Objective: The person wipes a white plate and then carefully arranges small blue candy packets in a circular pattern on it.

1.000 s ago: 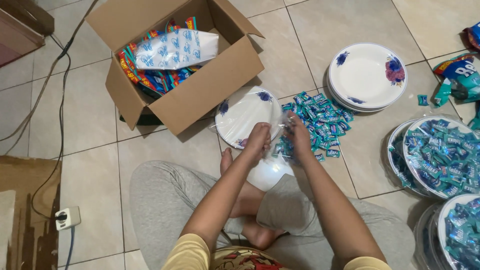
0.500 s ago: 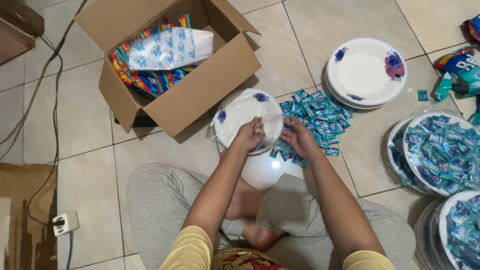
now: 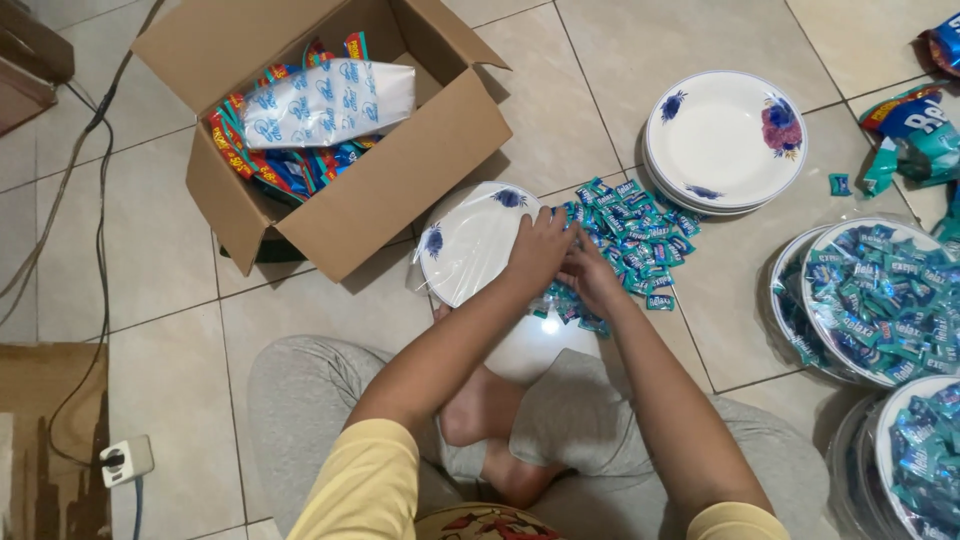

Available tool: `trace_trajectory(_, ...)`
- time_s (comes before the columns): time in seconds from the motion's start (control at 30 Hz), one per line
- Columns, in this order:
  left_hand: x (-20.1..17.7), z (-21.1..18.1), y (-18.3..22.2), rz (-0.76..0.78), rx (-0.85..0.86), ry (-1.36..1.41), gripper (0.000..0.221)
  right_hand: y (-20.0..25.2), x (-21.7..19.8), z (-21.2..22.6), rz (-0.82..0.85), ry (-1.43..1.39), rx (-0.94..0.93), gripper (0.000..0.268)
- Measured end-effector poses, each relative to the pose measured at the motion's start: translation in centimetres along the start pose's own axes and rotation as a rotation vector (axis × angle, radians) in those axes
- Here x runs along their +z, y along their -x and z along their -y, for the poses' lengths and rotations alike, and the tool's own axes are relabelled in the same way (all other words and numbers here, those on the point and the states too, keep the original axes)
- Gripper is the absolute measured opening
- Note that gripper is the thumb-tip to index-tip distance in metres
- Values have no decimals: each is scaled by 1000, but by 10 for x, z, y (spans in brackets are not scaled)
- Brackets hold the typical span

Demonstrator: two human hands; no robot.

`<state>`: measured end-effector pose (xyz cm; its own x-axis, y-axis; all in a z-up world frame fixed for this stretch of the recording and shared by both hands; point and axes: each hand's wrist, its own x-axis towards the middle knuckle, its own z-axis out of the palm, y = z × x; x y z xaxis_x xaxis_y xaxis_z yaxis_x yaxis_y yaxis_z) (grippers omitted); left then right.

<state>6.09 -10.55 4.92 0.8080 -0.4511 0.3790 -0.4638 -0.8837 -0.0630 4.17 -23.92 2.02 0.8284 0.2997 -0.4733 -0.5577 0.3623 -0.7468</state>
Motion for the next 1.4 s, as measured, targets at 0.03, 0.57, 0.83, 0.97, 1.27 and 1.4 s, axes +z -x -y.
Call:
trace_trajectory(0.03,26,5,-2,-5,3,2,18,-7,-8,-8,-4,2,-5,85)
trace_trajectory(0.57,168,85,-44,568,-878,960,40,-21,-17,-53,64,162,-181,85)
trace_trajectory(0.83,159,91,-46,-40,-1404,1715,34,-4,-4,-68,-195,513,-429,46)
trace_trajectory(0.97,99,95,-48,168,-1167,1223,48,-5,-9,-61,-279,1027,-618,29)
trace_trajectory(1.27,9,43,38,723,-908,871,69,30,41,-26,-333,988,-189,65)
trace_trajectory(1.4,16,30,57,235,-1366,1625,40,-12,6,-70,-315,736,-103,92)
